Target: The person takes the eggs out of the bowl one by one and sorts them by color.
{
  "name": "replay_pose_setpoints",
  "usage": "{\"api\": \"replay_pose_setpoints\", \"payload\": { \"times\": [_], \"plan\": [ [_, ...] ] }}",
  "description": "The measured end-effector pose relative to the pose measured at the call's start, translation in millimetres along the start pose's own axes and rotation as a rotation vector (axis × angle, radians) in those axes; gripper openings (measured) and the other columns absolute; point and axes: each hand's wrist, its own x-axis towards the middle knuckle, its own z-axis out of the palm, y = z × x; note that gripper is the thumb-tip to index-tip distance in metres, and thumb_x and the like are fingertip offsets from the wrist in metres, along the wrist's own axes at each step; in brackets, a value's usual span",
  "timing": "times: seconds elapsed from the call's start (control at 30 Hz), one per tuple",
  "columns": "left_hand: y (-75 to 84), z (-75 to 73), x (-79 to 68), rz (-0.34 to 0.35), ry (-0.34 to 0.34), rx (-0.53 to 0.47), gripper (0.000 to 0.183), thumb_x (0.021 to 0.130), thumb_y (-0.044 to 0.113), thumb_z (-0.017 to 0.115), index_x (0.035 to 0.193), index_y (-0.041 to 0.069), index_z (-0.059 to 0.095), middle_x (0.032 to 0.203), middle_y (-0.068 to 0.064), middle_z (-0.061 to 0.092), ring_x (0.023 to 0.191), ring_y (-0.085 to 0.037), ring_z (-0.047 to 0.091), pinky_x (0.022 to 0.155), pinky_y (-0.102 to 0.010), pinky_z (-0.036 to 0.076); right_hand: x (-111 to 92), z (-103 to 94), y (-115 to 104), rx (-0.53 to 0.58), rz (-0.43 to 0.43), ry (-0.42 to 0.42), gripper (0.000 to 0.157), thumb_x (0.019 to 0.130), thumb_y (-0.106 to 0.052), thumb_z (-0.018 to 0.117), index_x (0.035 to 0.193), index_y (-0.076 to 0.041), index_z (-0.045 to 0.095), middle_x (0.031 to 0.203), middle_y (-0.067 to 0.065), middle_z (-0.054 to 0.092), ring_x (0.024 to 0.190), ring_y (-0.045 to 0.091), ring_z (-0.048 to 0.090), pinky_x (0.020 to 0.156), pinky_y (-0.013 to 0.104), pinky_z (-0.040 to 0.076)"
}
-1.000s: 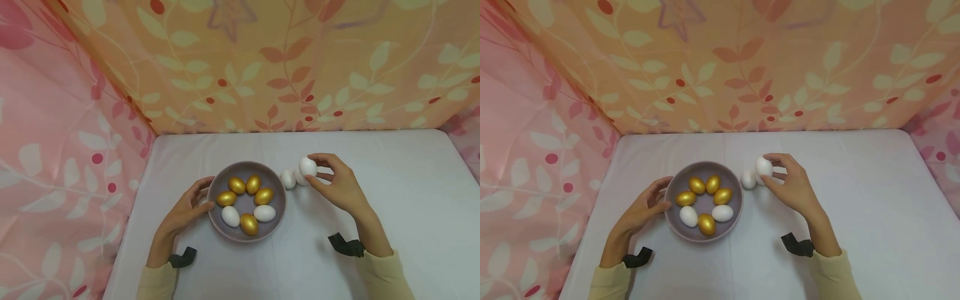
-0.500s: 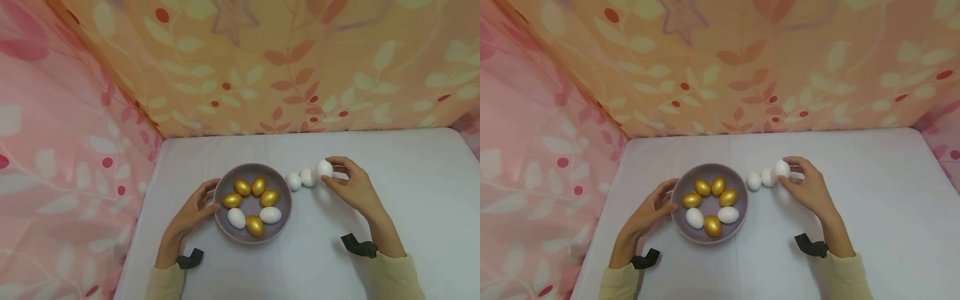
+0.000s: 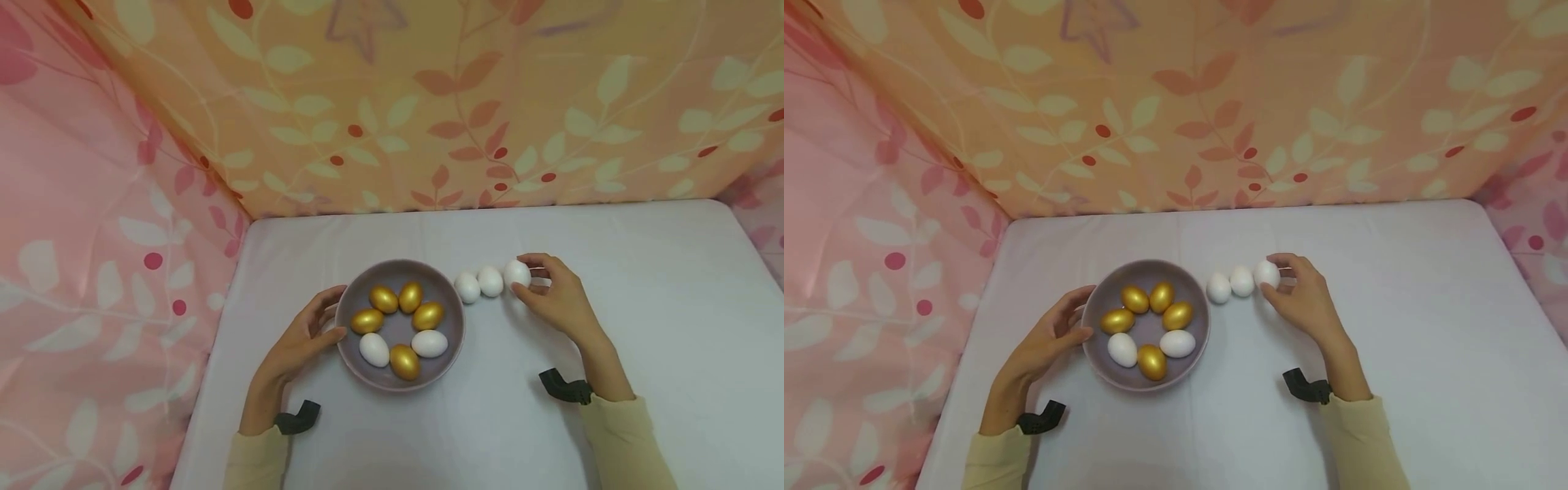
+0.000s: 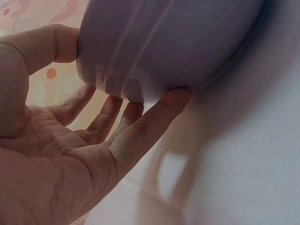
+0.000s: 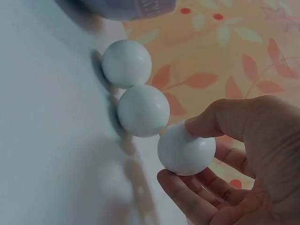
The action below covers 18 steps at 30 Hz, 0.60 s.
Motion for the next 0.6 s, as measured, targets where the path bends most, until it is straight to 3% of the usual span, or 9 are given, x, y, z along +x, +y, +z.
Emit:
{"api": "replay_pose_setpoints", "payload": {
  "times": [0.2,0.3,0.43,0.6],
  "plan": [
    [-0.7,-0.5,-2.0,0.002,0.004,0.005,0.07,0.1,0.004,0.069,0.161,0.012,0.037,0.168,-0.012,0.037,0.155,-0.041,0.035,0.112,-0.019,0.047,1.9,5.3,4.6,-0.05,-0.007,-0.008,0.047,0.093,-0.009,0.079,0.135,0.0,0.062,0.13,0.024,0.062,0.116,0.041,0.067,0.094,0.042,0.06],
    [-0.6,-0.3,-2.1,0.001,0.005,0.009,0.07,0.1,0.004,0.069,0.161,0.013,0.037,0.168,-0.012,0.036,0.155,-0.042,0.034,0.112,-0.019,0.047,2.5,7.9,6.9,-0.069,-0.014,-0.004,0.046,0.092,-0.008,0.078,0.134,0.002,0.062,0.128,0.025,0.063,0.115,0.042,0.067,0.094,0.042,0.06],
    [0.5,0.2,-0.7,-0.002,0.004,0.005,0.07,0.1,0.005,0.069,0.162,0.013,0.036,0.169,-0.012,0.036,0.156,-0.043,0.033,0.111,-0.019,0.047,3.2,11.0,10.3,-0.065,-0.024,-0.008,0.045,0.092,-0.006,0.078,0.133,0.003,0.062,0.127,0.025,0.063,0.114,0.043,0.068,0.091,0.03,0.061],
    [-0.4,0.2,-0.1,-0.011,0.003,-0.002,0.071,0.1,0.006,0.07,0.162,0.013,0.036,0.168,-0.012,0.035,0.156,-0.042,0.033,0.11,-0.02,0.048,2.8,13.0,9.4,-0.085,-0.036,-0.011,0.045,0.091,-0.005,0.078,0.133,0.005,0.062,0.126,0.027,0.063,0.112,0.045,0.069,0.093,0.048,0.06]
  ]
}}
